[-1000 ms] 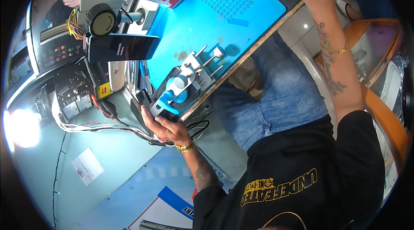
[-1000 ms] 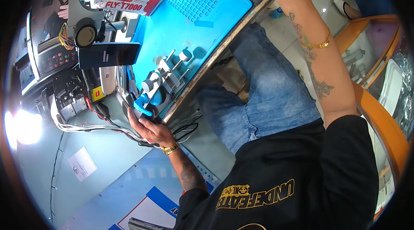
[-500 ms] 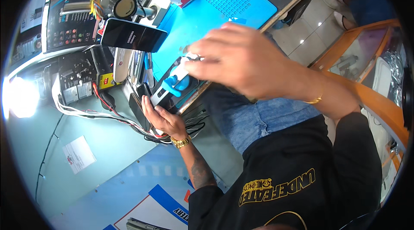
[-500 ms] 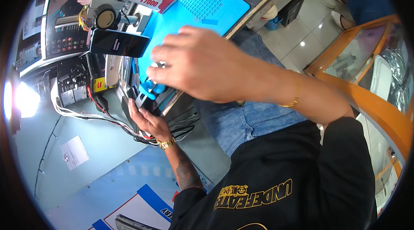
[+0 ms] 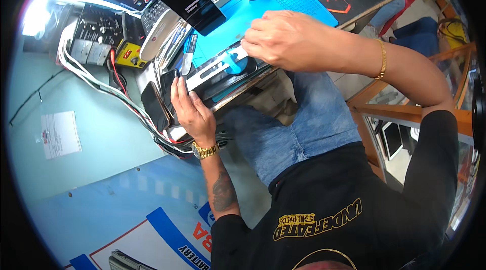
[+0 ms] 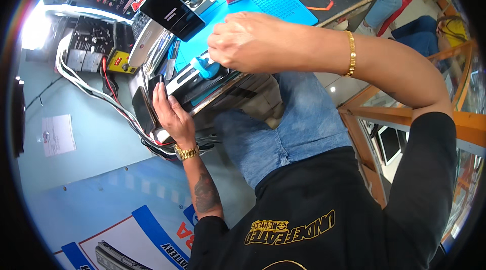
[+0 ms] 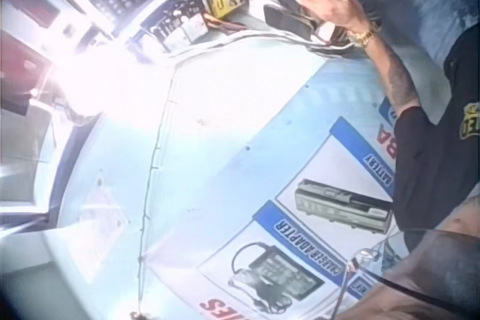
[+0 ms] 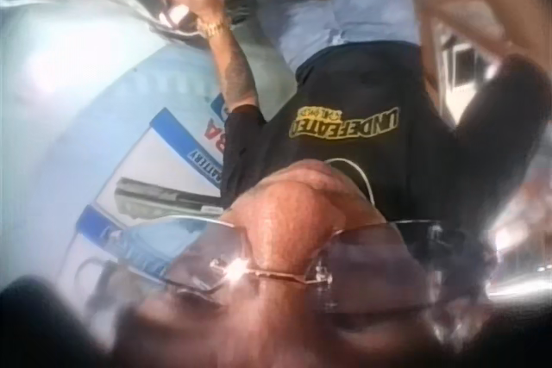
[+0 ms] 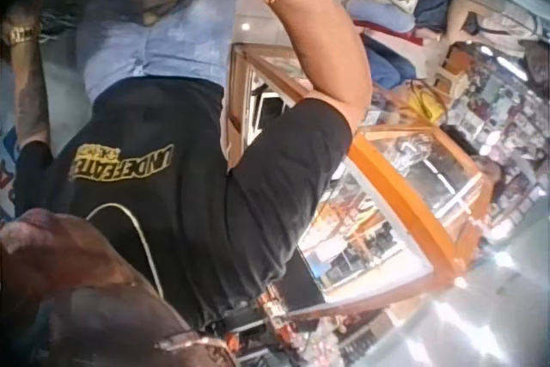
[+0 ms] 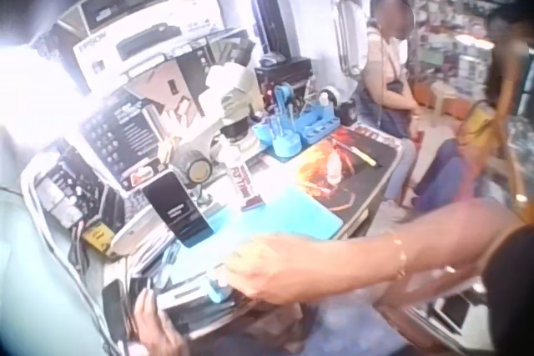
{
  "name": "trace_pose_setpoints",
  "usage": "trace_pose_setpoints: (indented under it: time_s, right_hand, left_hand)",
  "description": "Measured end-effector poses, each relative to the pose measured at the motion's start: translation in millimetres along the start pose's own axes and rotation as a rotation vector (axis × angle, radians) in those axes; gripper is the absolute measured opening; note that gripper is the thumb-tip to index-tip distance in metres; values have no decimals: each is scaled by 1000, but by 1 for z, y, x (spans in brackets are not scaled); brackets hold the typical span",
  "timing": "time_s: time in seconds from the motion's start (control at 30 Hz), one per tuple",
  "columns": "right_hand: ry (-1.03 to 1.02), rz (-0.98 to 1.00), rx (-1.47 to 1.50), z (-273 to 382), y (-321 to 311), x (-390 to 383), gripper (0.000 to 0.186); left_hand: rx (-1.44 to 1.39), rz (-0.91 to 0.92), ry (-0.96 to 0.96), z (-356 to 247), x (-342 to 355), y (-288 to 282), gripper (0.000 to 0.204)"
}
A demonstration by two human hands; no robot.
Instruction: The person uses a liquid adhesive and a precision tool to apply a substance to the edges of a mobile device secured in a clamp, then presses the component parts together.
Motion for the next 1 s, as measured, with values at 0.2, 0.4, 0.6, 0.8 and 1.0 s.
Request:
trace_pose_setpoints:
  time_s: [0.2, 0.4, 0.6, 0.8, 1.0]
  right_hand:
    - [-122, 87, 3, -5, 7, -1, 33]
    - [106, 216, 44, -24, 26, 7, 23]
    - [133, 228, 172, -21, 9, 11, 19]
    - [-1, 223, 101, -10, 16, -1, 32]
    - [353, 457, 295, -37, 35, 2, 30]
  left_hand:
    - [-12, -5, 5, 1, -1, 0, 40]
    - [-5, -14, -7, 4, -1, -1, 39]
    - [-17, -16, -14, 8, -2, -2, 38]
    - [4, -19, -14, 4, -1, -4, 38]
    - [-2, -5, -7, 5, -1, 0, 42]
Point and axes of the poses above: each hand's wrist, its own x-axis towards the middle knuckle, its own y-axis out of the palm, z = x × y, the point moved 10 cm from there along x, towards the middle knuckle, and after that the axes turned 6 degrees about -y, right-handed, at the moved point
